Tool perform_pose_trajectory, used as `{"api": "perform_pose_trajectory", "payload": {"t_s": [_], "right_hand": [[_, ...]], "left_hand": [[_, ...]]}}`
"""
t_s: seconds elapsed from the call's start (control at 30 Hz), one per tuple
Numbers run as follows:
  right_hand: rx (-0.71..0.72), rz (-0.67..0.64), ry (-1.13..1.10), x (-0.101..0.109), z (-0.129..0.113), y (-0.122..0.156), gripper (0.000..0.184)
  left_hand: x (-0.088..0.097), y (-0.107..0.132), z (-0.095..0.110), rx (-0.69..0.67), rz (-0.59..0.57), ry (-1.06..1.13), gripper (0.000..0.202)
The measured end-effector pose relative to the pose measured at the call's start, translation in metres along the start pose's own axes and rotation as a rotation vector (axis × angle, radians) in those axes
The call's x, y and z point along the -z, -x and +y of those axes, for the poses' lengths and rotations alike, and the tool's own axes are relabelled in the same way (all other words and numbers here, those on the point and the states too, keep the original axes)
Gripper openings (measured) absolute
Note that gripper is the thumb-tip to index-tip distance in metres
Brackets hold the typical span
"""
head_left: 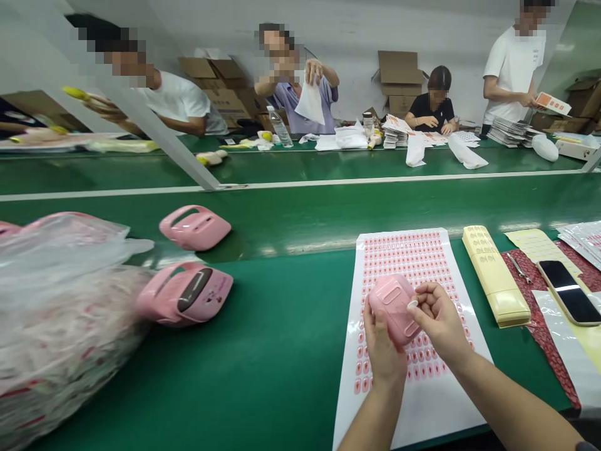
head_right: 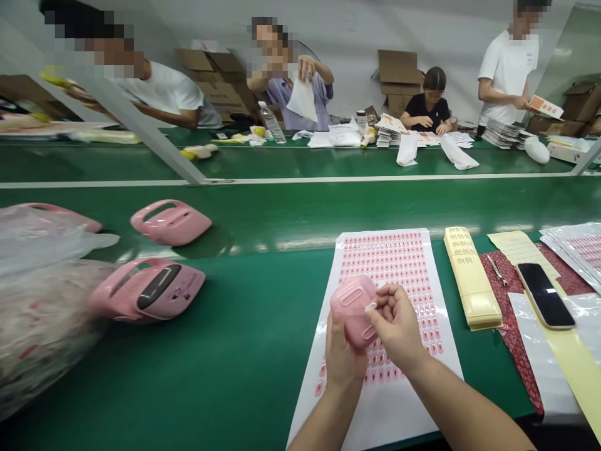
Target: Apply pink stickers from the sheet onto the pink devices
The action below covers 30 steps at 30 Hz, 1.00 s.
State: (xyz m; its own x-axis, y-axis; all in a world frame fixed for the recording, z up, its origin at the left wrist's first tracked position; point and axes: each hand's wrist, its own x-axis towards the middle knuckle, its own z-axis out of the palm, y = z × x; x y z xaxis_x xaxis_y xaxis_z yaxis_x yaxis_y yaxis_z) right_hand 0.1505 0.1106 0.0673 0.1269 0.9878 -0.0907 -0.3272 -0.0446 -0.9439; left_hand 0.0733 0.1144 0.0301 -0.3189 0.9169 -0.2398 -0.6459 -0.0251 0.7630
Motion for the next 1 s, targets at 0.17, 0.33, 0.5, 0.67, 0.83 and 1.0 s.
{"api": "perform_pose_trajectory", "payload": {"t_s": [0.17,0.33,0.5,0.67,0.83,1.0], "right_hand": [[0.02,-0.012,0.02,0.001,0.002,0.001,0.031],[0.038,-0.02,0.079,0.004,0.004,0.001,0.028],[0.036,-0.047,0.115,0.003,0.002,0.002,0.026],[0.022,-0.064,0.135,0.002,-0.002,0.005,0.024],[0.061,-0.033,0.201,0.003,-0.002,0.006,0.021],[0.087,-0.011,0.248,0.002,-0.002,0.007,0.019]], "left_hand": [[-0.005,0.001,0.003,0.118,-0.009,0.042,0.059],[-0.006,0.001,0.003,0.129,0.034,0.039,0.052],[-0.006,0.005,0.002,0.123,0.064,0.031,0.049],[-0.008,0.009,0.004,0.109,0.068,0.024,0.051],[-0.009,0.01,0.005,0.098,0.084,0.019,0.052],[-0.009,0.01,0.006,0.094,0.07,0.008,0.051]]}}
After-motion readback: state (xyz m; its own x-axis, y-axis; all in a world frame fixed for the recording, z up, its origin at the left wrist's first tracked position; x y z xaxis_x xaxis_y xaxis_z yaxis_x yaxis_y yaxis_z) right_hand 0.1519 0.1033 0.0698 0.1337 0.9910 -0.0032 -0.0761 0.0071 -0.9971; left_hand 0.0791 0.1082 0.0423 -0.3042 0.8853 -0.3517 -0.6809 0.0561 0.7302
